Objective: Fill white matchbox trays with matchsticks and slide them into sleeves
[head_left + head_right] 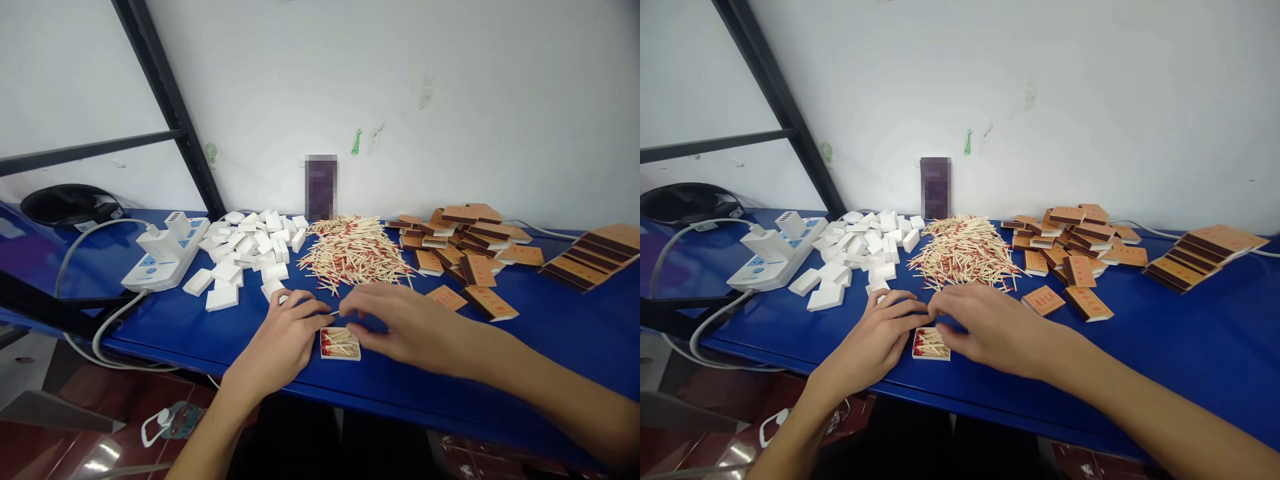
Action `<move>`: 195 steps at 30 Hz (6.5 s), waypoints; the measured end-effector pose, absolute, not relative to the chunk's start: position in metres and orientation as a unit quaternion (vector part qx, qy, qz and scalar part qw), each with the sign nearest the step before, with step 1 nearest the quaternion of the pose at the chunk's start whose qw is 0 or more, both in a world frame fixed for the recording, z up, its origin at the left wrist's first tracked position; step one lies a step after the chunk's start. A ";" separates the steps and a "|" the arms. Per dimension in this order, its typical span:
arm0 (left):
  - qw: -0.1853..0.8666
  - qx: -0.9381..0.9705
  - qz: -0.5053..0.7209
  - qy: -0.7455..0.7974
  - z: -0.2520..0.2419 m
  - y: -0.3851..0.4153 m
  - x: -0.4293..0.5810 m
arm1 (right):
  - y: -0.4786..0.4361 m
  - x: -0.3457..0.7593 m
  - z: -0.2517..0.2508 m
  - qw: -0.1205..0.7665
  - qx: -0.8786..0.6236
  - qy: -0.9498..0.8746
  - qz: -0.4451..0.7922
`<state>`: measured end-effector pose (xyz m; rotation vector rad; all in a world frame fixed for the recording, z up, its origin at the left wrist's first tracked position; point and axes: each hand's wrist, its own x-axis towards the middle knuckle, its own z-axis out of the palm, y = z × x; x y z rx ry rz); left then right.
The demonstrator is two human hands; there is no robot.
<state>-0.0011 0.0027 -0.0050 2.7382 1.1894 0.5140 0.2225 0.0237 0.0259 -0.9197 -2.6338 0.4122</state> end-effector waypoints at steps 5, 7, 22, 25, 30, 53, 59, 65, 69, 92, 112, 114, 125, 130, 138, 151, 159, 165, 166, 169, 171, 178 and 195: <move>0.060 0.900 0.179 0.394 -0.006 0.003 -0.001 | 0.050 0.227 0.008 0.137 -0.349 -0.919 0.124; 0.065 0.900 0.183 0.391 -0.006 0.003 -0.001 | 0.055 0.223 0.001 0.129 -0.333 -0.926 0.125; 0.133 0.890 0.224 0.373 0.004 -0.006 -0.005 | 0.044 0.232 0.010 0.246 -0.388 -0.845 0.275; 0.116 0.897 0.199 0.378 0.002 -0.005 -0.003 | 0.039 0.234 0.011 0.285 -0.378 -0.838 0.273; 0.103 0.893 0.209 0.385 0.000 -0.004 -0.001 | 0.038 0.233 0.014 0.321 -0.378 -0.821 0.282; 0.111 0.883 0.214 0.403 0.004 -0.004 0.001 | 0.019 0.232 0.018 0.249 -0.311 -0.897 0.192; 0.106 0.878 0.220 0.412 0.002 -0.004 0.003 | 0.017 0.228 0.016 0.230 -0.310 -0.903 0.187; 0.108 0.894 0.195 0.388 0.000 -0.002 0.005 | 0.019 0.224 0.013 0.228 -0.309 -0.896 0.224; 0.106 0.897 0.198 0.382 -0.001 -0.002 0.004 | 0.019 0.220 0.008 0.252 -0.293 -0.887 0.251; 0.094 0.876 0.236 0.410 0.000 -0.004 0.004 | 0.031 0.228 0.006 0.201 -0.310 -0.908 0.196; 0.178 0.874 0.238 0.385 -0.002 -0.001 0.000 | 0.032 0.228 0.006 0.186 -0.308 -0.905 0.225; 0.186 0.871 0.238 0.387 -0.003 -0.001 0.000 | 0.033 0.229 0.007 0.174 -0.304 -0.908 0.229; 0.193 0.871 0.242 0.383 -0.003 0.000 0.000 | 0.035 0.223 0.021 0.085 -0.299 -0.924 0.222; 0.198 0.868 0.244 0.385 -0.003 -0.001 0.000 | 0.035 0.226 0.021 0.089 -0.289 -0.929 0.211; 0.195 0.863 0.250 0.393 -0.004 0.000 0.000 | 0.034 0.231 0.016 0.136 -0.306 -0.918 0.214; 0.181 0.868 0.249 0.391 -0.001 -0.003 0.001 | 0.031 0.228 0.016 0.165 -0.302 -0.917 0.204; 0.167 0.876 0.237 0.385 -0.002 -0.002 0.001 | 0.034 0.231 0.013 0.169 -0.306 -0.906 0.239; 0.178 0.877 0.238 0.377 -0.002 -0.003 0.001 | 0.035 0.229 0.011 0.166 -0.314 -0.894 0.274; 0.177 0.877 0.238 0.377 -0.002 -0.003 0.000 | 0.035 0.228 0.011 0.166 -0.314 -0.892 0.281; 0.180 0.878 0.237 0.374 -0.002 -0.004 0.001 | 0.036 0.228 0.010 0.161 -0.317 -0.885 0.302; 0.182 0.879 0.236 0.373 -0.001 -0.003 0.001 | 0.036 0.228 0.010 0.160 -0.317 -0.882 0.310; 0.182 0.877 0.236 0.376 -0.002 -0.003 0.001 | 0.031 0.228 0.015 0.157 -0.312 -0.882 0.315; 0.174 0.879 0.236 0.375 -0.003 -0.002 0.000 | 0.036 0.236 0.014 0.159 -0.289 -0.868 0.371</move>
